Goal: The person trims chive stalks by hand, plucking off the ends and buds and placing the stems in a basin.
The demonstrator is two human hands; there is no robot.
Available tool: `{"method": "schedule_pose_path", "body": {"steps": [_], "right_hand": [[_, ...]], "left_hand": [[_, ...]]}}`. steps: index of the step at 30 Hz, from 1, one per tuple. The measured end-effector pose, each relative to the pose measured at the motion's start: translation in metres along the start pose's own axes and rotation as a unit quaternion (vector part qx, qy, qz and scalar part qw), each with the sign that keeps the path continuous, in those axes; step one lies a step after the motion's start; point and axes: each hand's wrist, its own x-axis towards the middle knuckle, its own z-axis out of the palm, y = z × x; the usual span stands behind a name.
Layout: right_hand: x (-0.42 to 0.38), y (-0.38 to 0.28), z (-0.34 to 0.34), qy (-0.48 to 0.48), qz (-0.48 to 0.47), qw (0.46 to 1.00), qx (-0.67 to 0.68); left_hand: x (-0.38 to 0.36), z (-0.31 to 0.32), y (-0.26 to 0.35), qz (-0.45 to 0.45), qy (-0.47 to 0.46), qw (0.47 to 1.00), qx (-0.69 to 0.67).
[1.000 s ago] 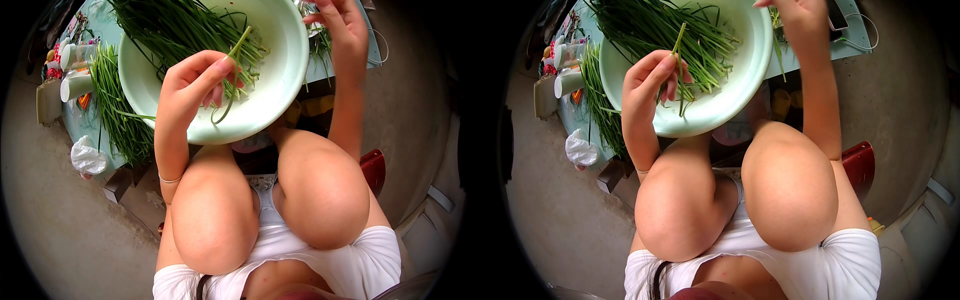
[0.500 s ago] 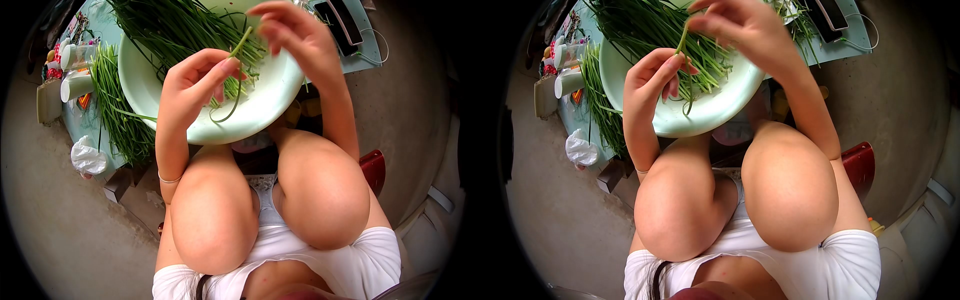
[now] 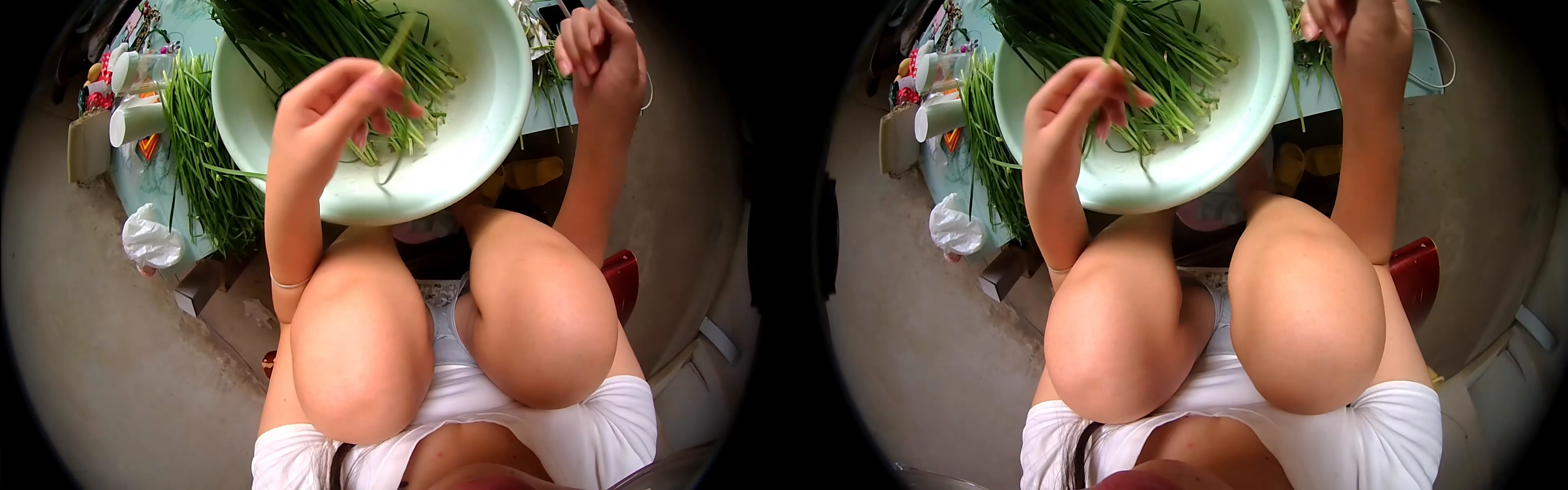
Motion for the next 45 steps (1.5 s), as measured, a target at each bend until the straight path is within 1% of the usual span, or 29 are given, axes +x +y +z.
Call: {"method": "schedule_pose_path", "body": {"steps": [2, 4, 5, 6, 7, 8, 9, 11, 13, 15, 16, 17, 18, 20, 21, 23, 24, 26, 28, 29, 30, 33, 35, 36, 38, 39, 42, 43, 45], "right_hand": [[0.001, 0.009, -0.007, -0.049, 0.009, 0.99, -0.129], [0.002, 0.013, -0.005, -0.087, 0.013, 0.97, -0.226], [0.004, 0.011, 0.003, -0.1, 0.012, 0.961, -0.259], [0.006, 0.009, 0.038, -0.036, 0.011, 0.977, -0.209], [0.011, 0.006, 0.055, -0.008, 0.008, 0.983, -0.182], [0.016, 0.002, 0.071, 0.019, 0.003, 0.988, -0.155], [0.02, -0.003, 0.079, -0.031, -0.005, 0.987, -0.156], [0.028, -0.014, 0.095, -0.085, -0.021, 0.984, -0.156], [0.033, -0.027, 0.109, -0.161, 0.047, 0.983, -0.079], [0.041, -0.038, 0.124, -0.212, 0.098, 0.97, -0.061], [0.041, -0.038, 0.124, -0.235, 0.082, 0.965, -0.08], [0.042, -0.038, 0.125, -0.258, 0.065, 0.959, -0.097], [0.043, -0.038, 0.126, -0.28, 0.048, 0.952, -0.114], [0.044, -0.035, 0.129, -0.272, 0.122, 0.955, 0.011], [0.043, -0.032, 0.131, -0.267, 0.147, 0.951, 0.052], [0.04, -0.023, 0.133, -0.179, 0.081, 0.98, 0.041], [0.04, -0.02, 0.129, -0.178, 0.084, 0.98, 0.036], [0.041, -0.016, 0.115, -0.193, 0.15, 0.966, 0.089], [0.045, -0.009, 0.101, -0.22, 0.158, 0.96, 0.069], [0.046, -0.005, 0.1, -0.202, 0.167, 0.964, 0.051], [0.047, 0.0, 0.099, -0.184, 0.176, 0.966, 0.035], [0.049, 0.015, 0.094, -0.156, 0.194, 0.968, 0.041], [0.05, 0.027, 0.089, -0.155, 0.213, 0.964, 0.044], [0.049, 0.035, 0.086, -0.152, 0.214, 0.963, 0.066], [0.045, 0.044, 0.083, -0.146, 0.217, 0.961, 0.089], [0.043, 0.046, 0.083, -0.143, 0.241, 0.953, 0.112], [0.038, 0.05, 0.075, -0.156, 0.265, 0.941, 0.138], [0.035, 0.051, 0.075, -0.132, 0.275, 0.941, 0.145], [0.031, 0.055, 0.071, -0.11, 0.285, 0.94, 0.15]], "left_hand": [[0.008, -0.003, 0.002, 0.09, 0.017, 0.995, -0.029], [0.01, 0.001, 0.016, 0.101, 0.076, 0.989, -0.075], [0.011, 0.0, 0.026, 0.114, 0.061, 0.986, -0.108], [0.013, -0.004, 0.037, 0.129, 0.047, 0.981, -0.14], [0.015, -0.01, 0.049, 0.137, 0.017, 0.984, -0.116], [0.019, -0.027, 0.057, 0.15, -0.06, 0.97, -0.184], [0.02, -0.012, 0.069, 0.191, 0.007, 0.969, -0.154], [0.013, 0.004, 0.112, 0.192, 0.023, 0.966, -0.17], [0.011, 0.014, 0.143, 0.213, 0.024, 0.963, -0.166], [0.019, 0.014, 0.145, 0.319, 0.003, 0.944, -0.091], [0.024, 0.014, 0.146, 0.371, -0.004, 0.927, -0.058], [0.018, 0.018, 0.161, 0.312, -0.009, 0.943, -0.116], [0.018, 0.018, 0.163, 0.293, -0.02, 0.946, -0.137], [0.02, 0.017, 0.168, 0.253, -0.039, 0.95, -0.18], [0.027, 0.017, 0.16, 0.32, -0.009, 0.94, -0.116], [0.033, 0.009, 0.156, 0.383, 0.023, 0.922, -0.055], [0.032, -0.002, 0.158, 0.334, -0.012, 0.937, -0.101], [0.039, -0.005, 0.15, 0.284, -0.047, 0.945, -0.155], [0.045, 0.007, 0.131, 0.227, 0.151, 0.946, -0.175], [0.054, -0.011, 0.106, 0.227, 0.026, 0.939, -0.257], [0.054, -0.011, 0.096, 0.188, -0.025, 0.937, -0.294], [0.047, 0.007, 0.064, 0.121, -0.01, 0.938, -0.325], [0.043, 0.011, 0.051, 0.029, 0.028, 0.953, -0.301], [0.046, 0.003, 0.037, 0.026, 0.03, 0.952, -0.303], [0.056, -0.012, 0.017, 0.048, -0.041, 0.952, -0.3], [0.058, -0.008, 0.013, 0.042, -0.007, 0.925, -0.378], [0.052, -0.004, 0.02, 0.089, 0.019, 0.915, -0.393], [0.045, -0.004, 0.029, 0.068, 0.067, 0.918, -0.385], [0.045, -0.01, 0.029, 0.082, 0.069, 0.912, -0.396]]}}
